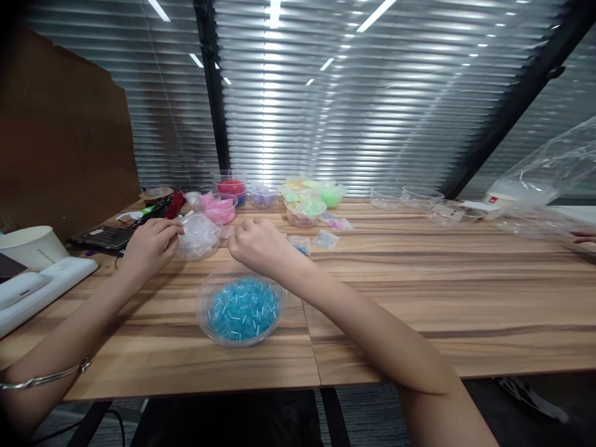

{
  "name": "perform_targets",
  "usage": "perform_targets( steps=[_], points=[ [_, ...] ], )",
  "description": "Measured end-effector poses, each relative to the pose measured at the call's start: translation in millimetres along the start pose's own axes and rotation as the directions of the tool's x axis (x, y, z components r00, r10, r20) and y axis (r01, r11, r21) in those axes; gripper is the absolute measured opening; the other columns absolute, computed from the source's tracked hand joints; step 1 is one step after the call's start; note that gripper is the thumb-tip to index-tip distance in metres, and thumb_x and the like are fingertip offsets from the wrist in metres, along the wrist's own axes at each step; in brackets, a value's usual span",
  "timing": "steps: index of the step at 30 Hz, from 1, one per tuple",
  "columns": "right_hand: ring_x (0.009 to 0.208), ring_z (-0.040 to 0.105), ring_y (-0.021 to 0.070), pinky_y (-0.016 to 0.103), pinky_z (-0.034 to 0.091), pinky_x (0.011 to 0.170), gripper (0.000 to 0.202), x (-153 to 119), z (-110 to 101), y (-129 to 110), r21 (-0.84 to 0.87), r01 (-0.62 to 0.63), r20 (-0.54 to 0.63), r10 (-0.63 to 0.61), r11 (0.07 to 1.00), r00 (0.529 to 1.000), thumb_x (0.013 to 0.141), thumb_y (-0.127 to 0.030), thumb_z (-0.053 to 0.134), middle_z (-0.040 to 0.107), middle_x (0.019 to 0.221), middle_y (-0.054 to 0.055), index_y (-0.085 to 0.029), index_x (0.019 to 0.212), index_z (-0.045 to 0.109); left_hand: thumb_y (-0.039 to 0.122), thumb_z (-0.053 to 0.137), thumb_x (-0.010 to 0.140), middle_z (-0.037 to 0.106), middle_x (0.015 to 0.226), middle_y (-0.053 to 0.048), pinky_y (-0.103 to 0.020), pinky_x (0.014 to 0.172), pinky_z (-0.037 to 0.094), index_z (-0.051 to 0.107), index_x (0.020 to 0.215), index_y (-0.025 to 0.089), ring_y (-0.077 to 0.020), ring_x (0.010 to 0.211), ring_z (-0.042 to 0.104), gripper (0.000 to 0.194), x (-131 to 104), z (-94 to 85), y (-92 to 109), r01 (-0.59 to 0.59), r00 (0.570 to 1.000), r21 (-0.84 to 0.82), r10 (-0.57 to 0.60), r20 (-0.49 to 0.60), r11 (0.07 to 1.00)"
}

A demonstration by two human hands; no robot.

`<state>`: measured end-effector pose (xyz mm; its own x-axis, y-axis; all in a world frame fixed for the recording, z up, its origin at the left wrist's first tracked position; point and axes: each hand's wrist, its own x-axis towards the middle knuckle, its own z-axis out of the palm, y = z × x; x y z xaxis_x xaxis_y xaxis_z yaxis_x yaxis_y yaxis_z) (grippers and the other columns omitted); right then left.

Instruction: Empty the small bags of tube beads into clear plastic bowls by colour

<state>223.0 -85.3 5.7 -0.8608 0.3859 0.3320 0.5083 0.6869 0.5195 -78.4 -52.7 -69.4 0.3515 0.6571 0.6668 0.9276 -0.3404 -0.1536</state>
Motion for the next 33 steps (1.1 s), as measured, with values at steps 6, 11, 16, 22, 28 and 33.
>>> perform_targets(
  steps=[6, 11, 16, 22, 28, 33],
  points=[
    [0.066, 0.054, 0.0202, 0.032, 0.020, 0.054, 0.033, 0, 14, 9, 0.039, -0.219, -0.006, 0.220, 0.975, 0.976, 0.087, -0.004, 0.033, 0.064, 0.070, 0.010, -0.013, 0.077, 0.063, 0.019, 0.049, 0.085, 0.067, 0.107, -0.009, -0.043, 0.090, 0.045, 0.065, 0.097, 0.021, -0.0280, 0.102, 0.058, 0.020, 1, -3.7, 1, -0.009, 0.999, 0.016, 0.010, -0.038, 1.000],
    [0.068, 0.062, 0.0232, 0.031, 0.024, 0.053, 0.031, 0, 36, 26, 0.127, -0.366, 0.083, 0.358, 0.922, 0.930, 0.088, -0.005, 0.034, 0.068, 0.076, 0.014, -0.011, 0.085, 0.064, 0.016, 0.051, 0.085, 0.066, 0.108, -0.009, -0.042, 0.090, 0.046, 0.062, 0.105, 0.022, -0.0265, 0.102, 0.059, 0.024, 2, -11.9, 19, -0.109, 0.986, -0.144, 0.089, -0.138, 0.984],
    [0.073, 0.066, 0.0252, 0.029, 0.032, 0.054, 0.031, -2, 69, 29, 0.179, -0.385, 0.134, 0.366, 0.905, 0.921, 0.096, -0.016, 0.035, 0.070, 0.080, 0.016, -0.012, 0.091, 0.065, 0.012, 0.048, 0.089, 0.065, 0.107, -0.009, -0.036, 0.088, 0.048, 0.061, 0.108, 0.023, -0.0219, 0.101, 0.060, 0.026, 9, -16.1, 64, -0.173, 0.985, -0.500, 0.150, -0.086, 0.849],
    [0.080, 0.069, 0.0246, 0.028, 0.042, 0.061, 0.022, -2, 99, 3, 0.269, -0.347, 0.275, 0.274, 0.898, 0.922, 0.093, -0.017, 0.047, 0.072, 0.089, 0.018, -0.012, 0.100, 0.067, 0.028, 0.053, 0.092, 0.059, 0.125, -0.009, -0.040, 0.104, 0.042, 0.056, 0.121, 0.023, -0.0218, 0.119, 0.054, 0.030, 31, 10.0, 96, 0.167, 0.972, -0.841, 0.056, 0.227, 0.515],
    [0.091, 0.069, 0.0249, 0.032, 0.050, 0.076, 0.028, 1, 119, -9, 0.278, -0.403, 0.421, 0.267, 0.872, 0.867, 0.095, -0.019, 0.042, 0.071, 0.098, 0.018, -0.010, 0.102, 0.068, 0.035, 0.060, 0.087, 0.055, 0.136, -0.008, -0.041, 0.113, 0.033, 0.062, 0.118, 0.022, -0.0251, 0.132, 0.045, 0.034, 52, 57.8, 108, 0.357, 0.919, -0.914, 0.101, 0.380, 0.193],
    [0.097, 0.065, 0.0216, 0.040, 0.052, 0.084, 0.024, 8, 139, -7, 0.255, -0.450, 0.487, 0.288, 0.856, 0.824, 0.095, -0.029, 0.053, 0.066, 0.107, 0.011, -0.011, 0.109, 0.063, 0.039, 0.060, 0.086, 0.066, 0.120, -0.009, -0.042, 0.102, 0.043, 0.066, 0.110, 0.018, -0.0271, 0.117, 0.057, 0.032, 58, 82.1, 114, 0.391, 0.908, -0.904, 0.087, 0.409, 0.172]
  ],
)
